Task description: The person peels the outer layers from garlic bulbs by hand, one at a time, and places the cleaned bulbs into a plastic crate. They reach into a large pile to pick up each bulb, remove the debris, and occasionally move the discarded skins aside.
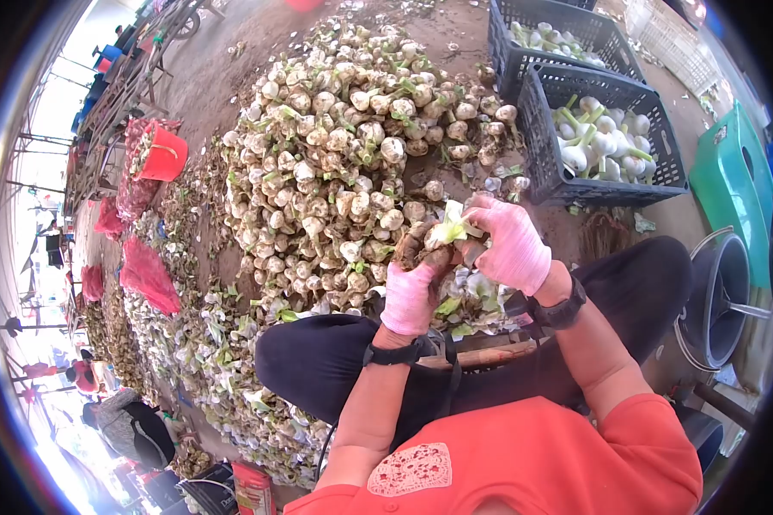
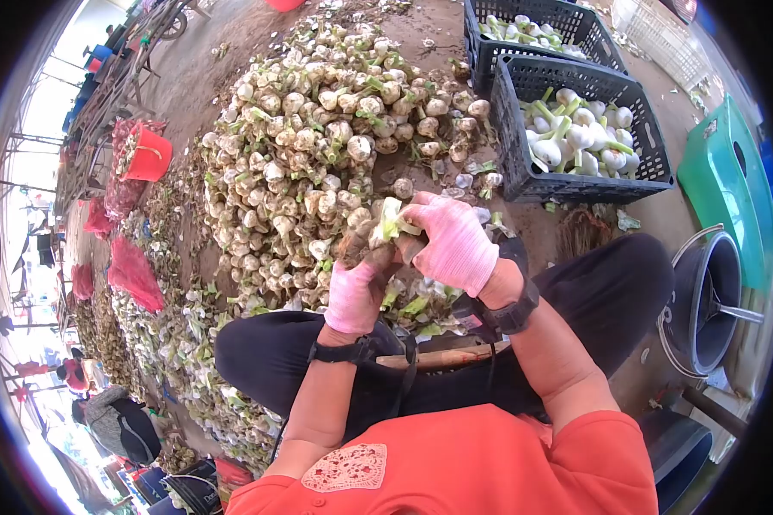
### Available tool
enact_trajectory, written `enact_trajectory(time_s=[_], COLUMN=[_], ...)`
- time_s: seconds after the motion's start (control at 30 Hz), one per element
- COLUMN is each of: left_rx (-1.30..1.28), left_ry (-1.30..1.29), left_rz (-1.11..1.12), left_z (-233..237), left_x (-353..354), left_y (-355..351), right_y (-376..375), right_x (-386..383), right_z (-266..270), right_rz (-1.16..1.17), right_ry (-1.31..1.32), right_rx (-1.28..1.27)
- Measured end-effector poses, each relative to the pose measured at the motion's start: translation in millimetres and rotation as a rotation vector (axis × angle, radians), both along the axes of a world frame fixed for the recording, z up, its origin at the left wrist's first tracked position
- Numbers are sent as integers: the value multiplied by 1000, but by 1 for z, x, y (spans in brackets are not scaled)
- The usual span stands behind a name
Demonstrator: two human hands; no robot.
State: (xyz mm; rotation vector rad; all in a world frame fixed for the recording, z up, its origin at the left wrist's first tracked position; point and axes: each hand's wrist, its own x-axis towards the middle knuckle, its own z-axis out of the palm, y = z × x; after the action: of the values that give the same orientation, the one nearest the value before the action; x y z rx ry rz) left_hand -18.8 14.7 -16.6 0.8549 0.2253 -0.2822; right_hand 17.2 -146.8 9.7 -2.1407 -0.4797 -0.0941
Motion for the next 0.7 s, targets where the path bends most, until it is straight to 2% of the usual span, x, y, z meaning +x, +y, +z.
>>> enact_trajectory(time_s=[0.13, 0.2, 0.23, 0.27, 0.3, 0.33, 0.43, 0.5, 0.6, 0.7], left_rx=[-47, -67, -88, -33, 21, -9, -127, -77, -34, 0], left_ry=[-9, -11, -16, 6, -146, -107, -34, -42, -117, -85], left_rz=[-61, -75, -89, -156, -219, -218, -146, -132, -99, -95], left_z=[-5, 0, 2, 1, -11, -11, 11, 0, -5, 1], left_x=[0, -3, -4, -6, -9, -10, -5, -2, 2, 1], left_y=[6, 4, 3, 3, 1, 1, 0, 3, 2, 1], right_y=[-3, -9, -12, -13, -15, -23, -32, -36, -32, -25], right_x=[0, 3, 7, 12, 16, 20, 15, 10, 8, 2], right_z=[3, 2, -3, -16, -32, -53, -67, -55, -14, 1], right_rz=[10, -47, -53, -157, -266, -283, -214, -155, 34, 94], right_ry=[61, 230, 227, 231, 237, 220, 228, 145, 284, 302], right_rx=[45, 63, 64, 40, 20, -55, -184, -247, 255, 223])
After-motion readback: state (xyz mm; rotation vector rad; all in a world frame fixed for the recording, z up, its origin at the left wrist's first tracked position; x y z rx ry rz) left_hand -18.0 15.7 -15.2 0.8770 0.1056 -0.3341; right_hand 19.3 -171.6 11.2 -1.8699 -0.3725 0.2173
